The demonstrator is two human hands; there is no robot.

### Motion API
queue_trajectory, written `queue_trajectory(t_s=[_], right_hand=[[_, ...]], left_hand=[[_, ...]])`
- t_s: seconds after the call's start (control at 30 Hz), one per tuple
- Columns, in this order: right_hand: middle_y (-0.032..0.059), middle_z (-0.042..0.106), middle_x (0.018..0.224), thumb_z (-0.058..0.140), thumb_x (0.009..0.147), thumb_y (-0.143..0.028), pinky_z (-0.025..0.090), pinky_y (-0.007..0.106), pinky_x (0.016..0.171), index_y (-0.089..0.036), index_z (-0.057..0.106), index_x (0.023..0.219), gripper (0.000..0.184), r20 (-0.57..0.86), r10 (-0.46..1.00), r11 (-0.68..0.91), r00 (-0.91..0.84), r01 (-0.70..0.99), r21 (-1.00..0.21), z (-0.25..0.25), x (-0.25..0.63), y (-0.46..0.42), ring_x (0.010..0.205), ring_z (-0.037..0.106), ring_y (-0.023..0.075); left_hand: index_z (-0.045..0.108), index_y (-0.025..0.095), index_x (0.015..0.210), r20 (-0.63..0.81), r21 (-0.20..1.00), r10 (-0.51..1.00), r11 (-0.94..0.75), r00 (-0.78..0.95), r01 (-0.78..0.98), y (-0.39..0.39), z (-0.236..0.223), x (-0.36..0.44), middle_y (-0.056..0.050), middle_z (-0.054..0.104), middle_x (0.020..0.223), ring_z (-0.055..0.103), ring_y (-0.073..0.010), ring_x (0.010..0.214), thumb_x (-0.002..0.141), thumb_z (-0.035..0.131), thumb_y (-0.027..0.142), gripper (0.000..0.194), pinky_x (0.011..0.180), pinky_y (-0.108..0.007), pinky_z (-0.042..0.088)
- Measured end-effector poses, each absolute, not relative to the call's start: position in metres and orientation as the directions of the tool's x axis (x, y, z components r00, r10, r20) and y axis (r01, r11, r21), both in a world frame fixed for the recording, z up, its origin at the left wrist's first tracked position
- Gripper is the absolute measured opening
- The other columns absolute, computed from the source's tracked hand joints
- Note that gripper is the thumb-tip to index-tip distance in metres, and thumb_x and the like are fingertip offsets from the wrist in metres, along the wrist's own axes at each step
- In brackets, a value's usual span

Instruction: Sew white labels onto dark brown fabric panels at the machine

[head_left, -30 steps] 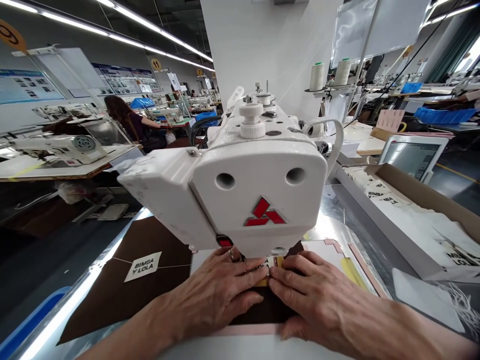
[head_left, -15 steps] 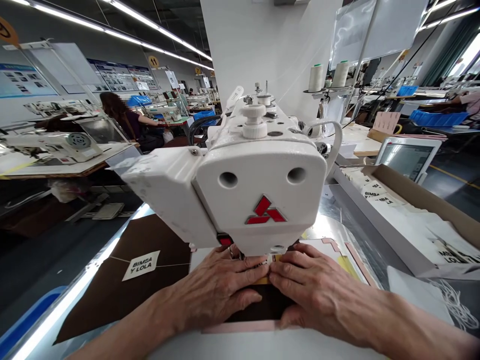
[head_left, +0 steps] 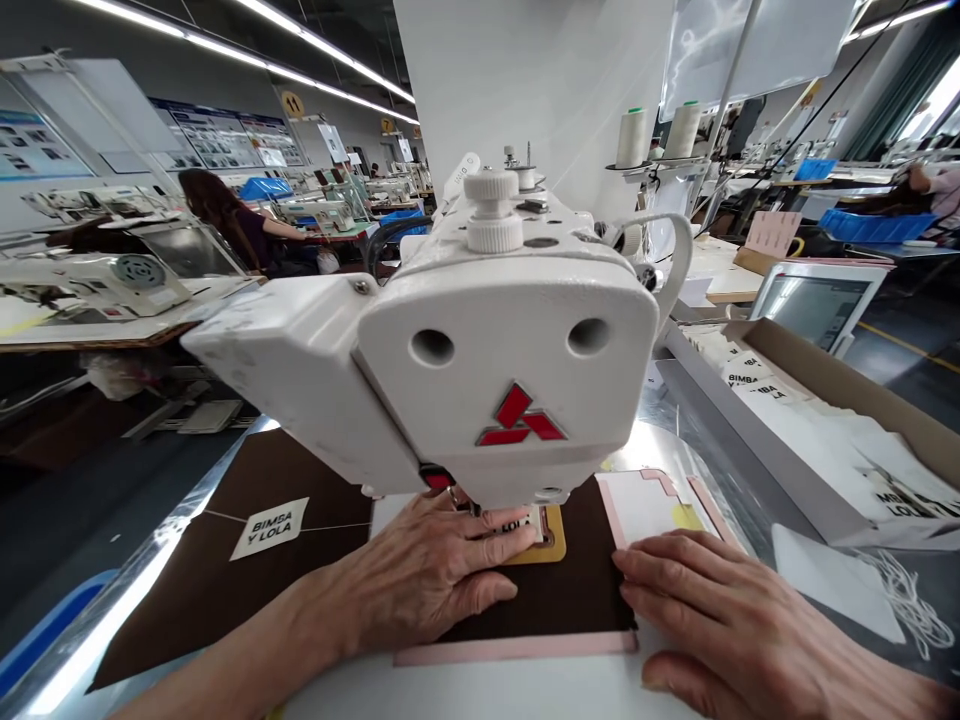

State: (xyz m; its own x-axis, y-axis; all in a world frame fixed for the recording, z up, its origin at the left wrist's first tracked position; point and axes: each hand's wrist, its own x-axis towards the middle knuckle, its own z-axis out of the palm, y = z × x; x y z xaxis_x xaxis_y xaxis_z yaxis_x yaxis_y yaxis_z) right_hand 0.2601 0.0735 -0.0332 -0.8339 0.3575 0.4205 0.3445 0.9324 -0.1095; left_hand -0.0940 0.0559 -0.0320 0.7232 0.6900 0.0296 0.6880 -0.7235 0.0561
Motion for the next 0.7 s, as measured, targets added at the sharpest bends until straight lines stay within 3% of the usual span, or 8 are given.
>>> queue_trajectory(t_s=[0.27, 0.7], right_hand=[[0.0087, 0.081, 0.118, 0.052, 0.113, -0.047, 0.060, 0.037, 0.092, -0.018, 0.078, 0.121, 0.039, 0.431, 0.383, 0.923, -0.817, 0.354, -0.148, -0.0323, 0.2551, 0.0745, 0.102, 0.077, 0.0228], [0.0089, 0.080, 0.113, 0.051, 0.113, -0.043, 0.062, 0.035, 0.089, -0.019, 0.074, 0.122, 0.035, 0.447, 0.405, 0.914, -0.798, 0.354, -0.197, -0.0305, 0.2576, 0.0793, 0.094, 0.077, 0.0219]], left_hand=[[0.052, 0.032, 0.157, 0.047, 0.093, 0.666, -0.745, 0.744, 0.661, 0.0582, -0.0231, -0.0917, 0.000, 0.059, 0.155, 0.074, -0.0264, 0.111, 0.112, 0.054, 0.043, 0.046, 0.099, -0.039, 0.051], [0.056, 0.033, 0.154, 0.089, 0.115, 0.679, -0.734, 0.729, 0.670, 0.0559, -0.0230, -0.0894, -0.001, 0.063, 0.151, 0.070, -0.0256, 0.123, 0.111, 0.059, 0.042, 0.045, 0.101, -0.036, 0.054]])
